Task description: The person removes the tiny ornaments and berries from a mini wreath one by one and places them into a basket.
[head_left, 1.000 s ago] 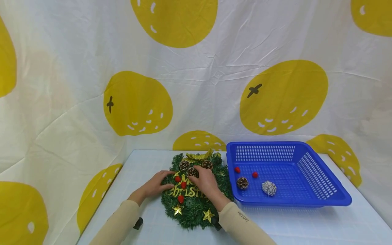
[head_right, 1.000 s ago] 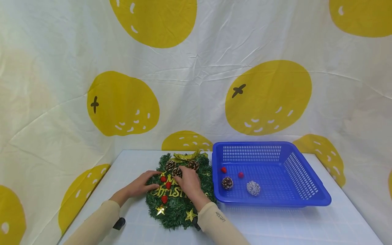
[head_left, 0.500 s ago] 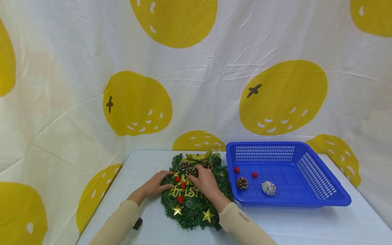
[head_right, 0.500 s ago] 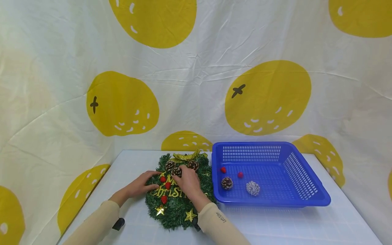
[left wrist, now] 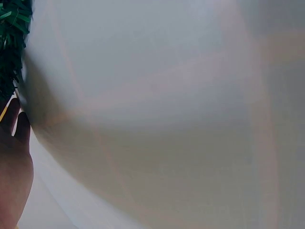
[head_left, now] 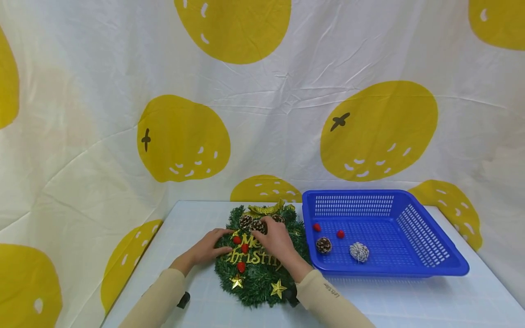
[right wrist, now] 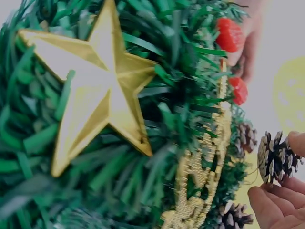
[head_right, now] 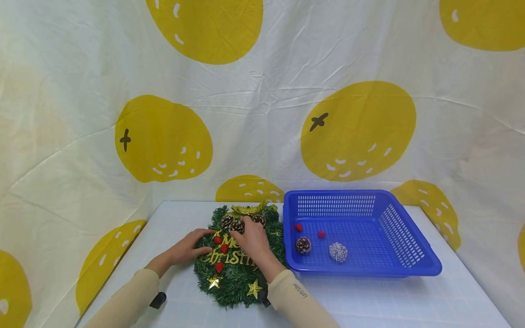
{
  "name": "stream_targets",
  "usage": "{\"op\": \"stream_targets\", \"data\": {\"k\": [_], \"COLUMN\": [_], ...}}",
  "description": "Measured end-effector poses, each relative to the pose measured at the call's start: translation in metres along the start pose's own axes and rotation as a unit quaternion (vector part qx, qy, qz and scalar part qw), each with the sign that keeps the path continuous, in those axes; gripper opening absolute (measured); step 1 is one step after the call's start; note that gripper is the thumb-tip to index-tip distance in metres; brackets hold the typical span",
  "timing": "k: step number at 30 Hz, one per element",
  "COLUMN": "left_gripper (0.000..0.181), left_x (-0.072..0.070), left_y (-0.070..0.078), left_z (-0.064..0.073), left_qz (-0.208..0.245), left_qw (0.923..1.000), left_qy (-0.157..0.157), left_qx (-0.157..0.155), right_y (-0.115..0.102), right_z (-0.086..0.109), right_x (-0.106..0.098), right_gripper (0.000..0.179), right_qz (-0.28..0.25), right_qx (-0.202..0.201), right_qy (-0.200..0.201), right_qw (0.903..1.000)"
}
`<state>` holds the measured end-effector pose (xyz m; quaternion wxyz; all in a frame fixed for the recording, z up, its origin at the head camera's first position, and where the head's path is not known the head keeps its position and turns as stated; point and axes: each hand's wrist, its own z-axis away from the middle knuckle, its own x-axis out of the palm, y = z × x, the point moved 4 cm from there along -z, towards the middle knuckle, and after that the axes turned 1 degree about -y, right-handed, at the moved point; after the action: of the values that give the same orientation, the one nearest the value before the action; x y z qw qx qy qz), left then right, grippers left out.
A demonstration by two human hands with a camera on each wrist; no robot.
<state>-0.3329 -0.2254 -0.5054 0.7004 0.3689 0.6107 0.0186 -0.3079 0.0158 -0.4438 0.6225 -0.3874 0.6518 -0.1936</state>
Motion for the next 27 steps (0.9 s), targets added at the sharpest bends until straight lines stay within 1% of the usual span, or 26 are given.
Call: {"op": "stream_targets", "data": {"k": [3, 9, 14, 20, 27], "left_gripper": [0.061, 0.061, 0.06, 0.061, 0.062], "left_x": [0.0, 0.0, 0.0, 0.0, 0.001], "left_y": [0.0, -0.002, -0.002, -0.001, -0.001], "left_z": [0.001, 0.002, 0.002, 0.002, 0.001], "left_qz": [-0.002, 0.002, 0.0, -0.001, -0.001], "left_qw": [1.0, 1.0, 1.0, 1.0, 1.0], "left_qy": [0.001, 0.001, 0.002, 0.002, -0.004], "left_qx": [-0.002, -0.003, -0.004, -0.006, -0.005], "right_y": [-0.002, -0.009, -0.015, -0.021, -0.023], "right_z": [0.0, 0.0, -0.001, -0.002, -0.004], "right_x": [-0.004, -0.013, -0.021, -0.03, -0.04], "right_gripper": [0.05, 0.051, 0.049, 0.047, 0.05], "right_qz": [-0.001, 0.014, 0.006, 0.006, 0.015], "right_qx": [-0.004, -0.03, -0.04, -0.047, -0.04], "right_qy": [0.007, 0.02, 0.024, 0.035, 0.046], "right_qw": [1.0, 0.9993, 0.9989, 0.9983, 0.998]}}
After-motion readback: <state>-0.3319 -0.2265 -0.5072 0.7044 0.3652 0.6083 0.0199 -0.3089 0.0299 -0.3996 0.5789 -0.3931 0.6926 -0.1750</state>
